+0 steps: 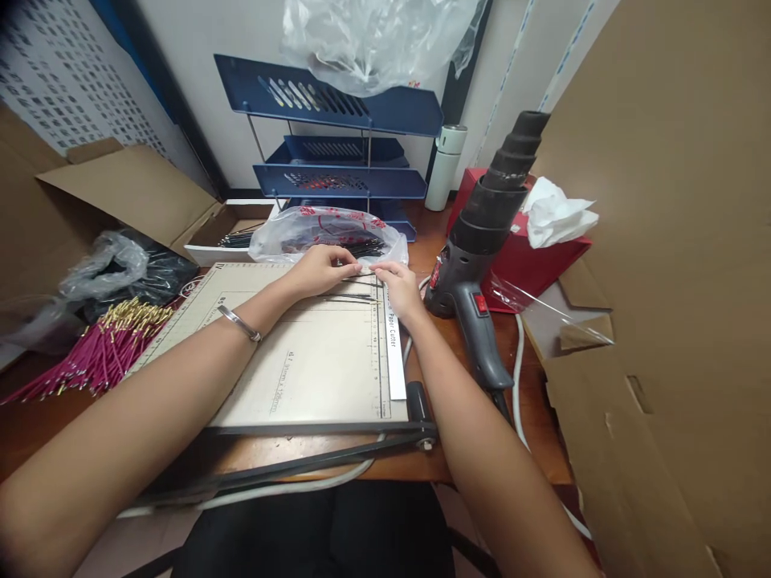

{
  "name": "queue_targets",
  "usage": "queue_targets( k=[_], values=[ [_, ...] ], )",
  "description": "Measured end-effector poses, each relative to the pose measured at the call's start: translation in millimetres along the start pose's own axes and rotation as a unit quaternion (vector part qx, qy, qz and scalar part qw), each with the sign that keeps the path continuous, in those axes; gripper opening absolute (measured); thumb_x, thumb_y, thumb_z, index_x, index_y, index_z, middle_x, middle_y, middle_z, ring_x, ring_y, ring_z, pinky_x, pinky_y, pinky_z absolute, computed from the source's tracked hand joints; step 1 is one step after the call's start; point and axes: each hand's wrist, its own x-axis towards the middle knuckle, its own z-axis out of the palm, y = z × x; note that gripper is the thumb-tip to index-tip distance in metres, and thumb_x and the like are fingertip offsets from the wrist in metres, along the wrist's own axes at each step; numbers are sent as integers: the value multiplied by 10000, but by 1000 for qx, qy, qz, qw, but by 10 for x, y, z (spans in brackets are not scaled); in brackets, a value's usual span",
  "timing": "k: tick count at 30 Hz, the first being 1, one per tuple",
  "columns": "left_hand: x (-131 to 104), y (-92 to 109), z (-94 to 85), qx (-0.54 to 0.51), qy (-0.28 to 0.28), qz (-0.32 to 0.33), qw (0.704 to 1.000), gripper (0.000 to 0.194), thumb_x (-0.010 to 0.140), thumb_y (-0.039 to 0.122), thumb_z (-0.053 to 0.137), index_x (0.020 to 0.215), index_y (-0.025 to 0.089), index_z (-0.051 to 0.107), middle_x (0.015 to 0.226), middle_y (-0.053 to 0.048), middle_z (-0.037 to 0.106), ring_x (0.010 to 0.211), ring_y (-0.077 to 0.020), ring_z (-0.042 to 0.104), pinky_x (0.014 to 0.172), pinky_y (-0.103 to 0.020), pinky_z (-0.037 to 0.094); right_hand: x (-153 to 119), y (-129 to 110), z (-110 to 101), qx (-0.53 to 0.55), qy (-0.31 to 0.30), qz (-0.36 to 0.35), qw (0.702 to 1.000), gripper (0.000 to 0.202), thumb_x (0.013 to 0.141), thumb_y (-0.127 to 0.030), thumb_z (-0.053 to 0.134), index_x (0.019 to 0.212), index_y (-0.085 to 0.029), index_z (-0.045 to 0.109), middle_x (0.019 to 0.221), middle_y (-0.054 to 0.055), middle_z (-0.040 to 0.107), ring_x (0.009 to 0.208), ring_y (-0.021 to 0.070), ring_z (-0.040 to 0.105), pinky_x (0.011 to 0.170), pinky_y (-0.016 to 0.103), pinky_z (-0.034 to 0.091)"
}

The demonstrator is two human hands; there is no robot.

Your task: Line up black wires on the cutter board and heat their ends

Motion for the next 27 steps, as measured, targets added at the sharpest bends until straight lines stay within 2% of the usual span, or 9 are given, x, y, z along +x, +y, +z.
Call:
queue_targets(
  k=[13, 19, 27],
  values=[
    [-5, 58, -23, -12, -5, -1, 1000, 275, 873, 386, 686, 841, 145, 814, 870, -72, 806, 792, -192, 657, 792, -306, 466, 9, 15, 0, -20, 5, -11, 1000, 127, 718, -298, 689, 749, -232, 793, 943, 20, 786, 1159, 266, 649, 1167, 440, 422],
    [-37, 84, -31, -18, -14, -15, 1000, 286, 875, 384, 679, 874, 133, 817, 819, -66, 781, 737, -174, 622, 761, -309, 454, 0, -8, 6, -14, -4, 4, 1000, 128, 724, -286, 679, 760, -225, 787, 893, 13, 782, 1056, 251, 670, 1124, 442, 455],
    [-15, 47, -19, -18, -10, -3, 1000, 283, 866, 391, 679, 852, 139, 806, 814, -53, 776, 734, -169, 601, 742, -307, 431, -21, -31, 8, -11, -3, 5, 1000, 130, 710, -293, 687, 762, -220, 782, 902, 17, 786, 1067, 255, 679, 1119, 444, 463]
  ],
)
